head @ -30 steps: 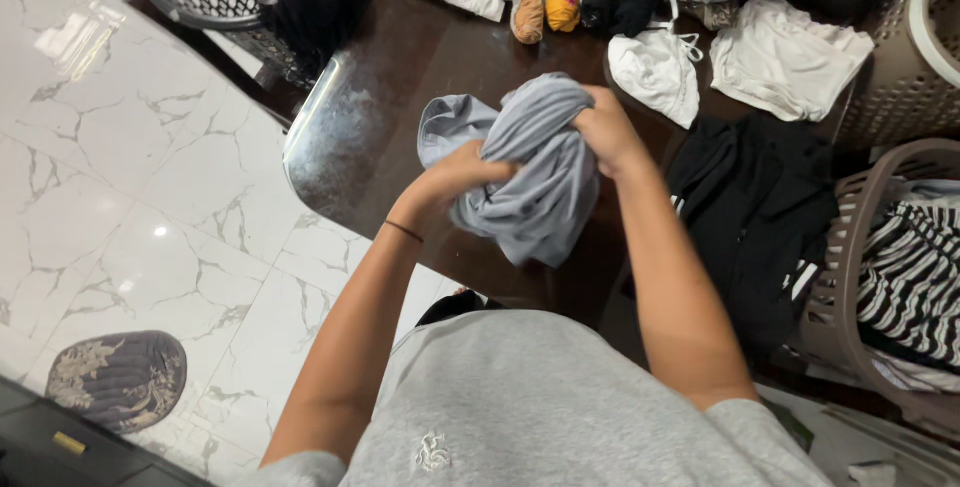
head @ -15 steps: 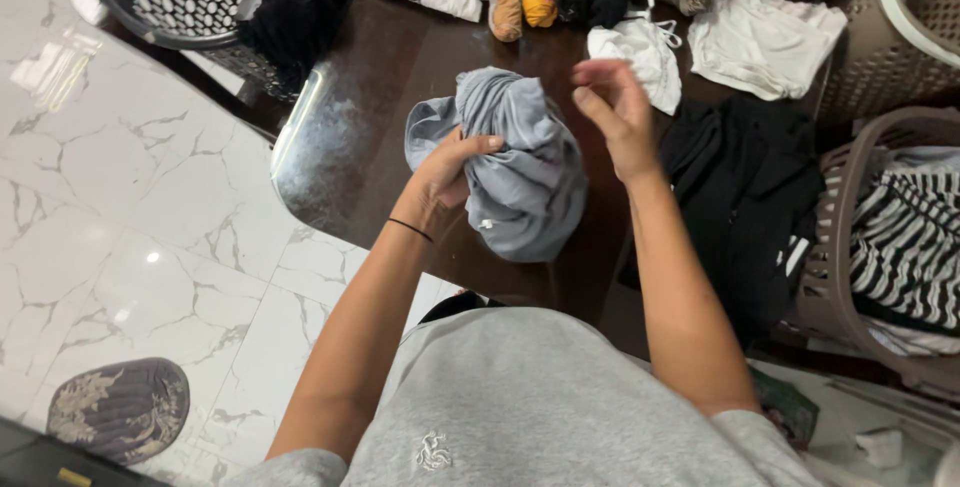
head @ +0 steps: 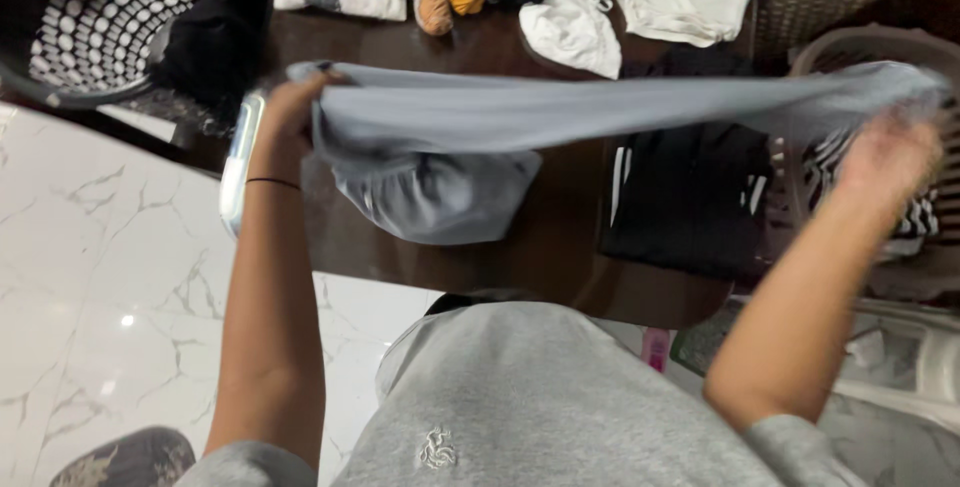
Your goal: The person folds various garments including a black jacket, a tie-dye top, and striped shorts on a wooden table. The person places folded items into a laundry basket and continues folding additional pieces from a pile.
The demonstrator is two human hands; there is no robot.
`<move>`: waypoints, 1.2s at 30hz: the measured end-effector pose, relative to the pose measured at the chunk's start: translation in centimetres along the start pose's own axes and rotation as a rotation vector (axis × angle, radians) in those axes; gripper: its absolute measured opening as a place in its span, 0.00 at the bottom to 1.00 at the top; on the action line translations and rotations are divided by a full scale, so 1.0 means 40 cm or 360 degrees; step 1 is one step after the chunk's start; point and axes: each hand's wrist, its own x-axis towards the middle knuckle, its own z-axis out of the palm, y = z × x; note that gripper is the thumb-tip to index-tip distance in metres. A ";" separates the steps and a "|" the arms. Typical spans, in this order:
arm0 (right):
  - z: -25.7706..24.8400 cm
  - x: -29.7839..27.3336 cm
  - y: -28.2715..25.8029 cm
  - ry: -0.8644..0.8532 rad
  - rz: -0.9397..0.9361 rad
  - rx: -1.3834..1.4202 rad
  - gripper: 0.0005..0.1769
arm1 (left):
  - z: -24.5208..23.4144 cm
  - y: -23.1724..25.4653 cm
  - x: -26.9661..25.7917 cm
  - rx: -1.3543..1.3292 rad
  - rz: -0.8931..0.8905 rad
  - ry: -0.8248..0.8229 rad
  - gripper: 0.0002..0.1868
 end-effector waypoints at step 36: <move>0.254 -0.351 0.123 -0.1521 -0.0225 -0.0830 0.05 | 0.507 -0.456 0.079 0.1608 0.0946 0.0269 0.20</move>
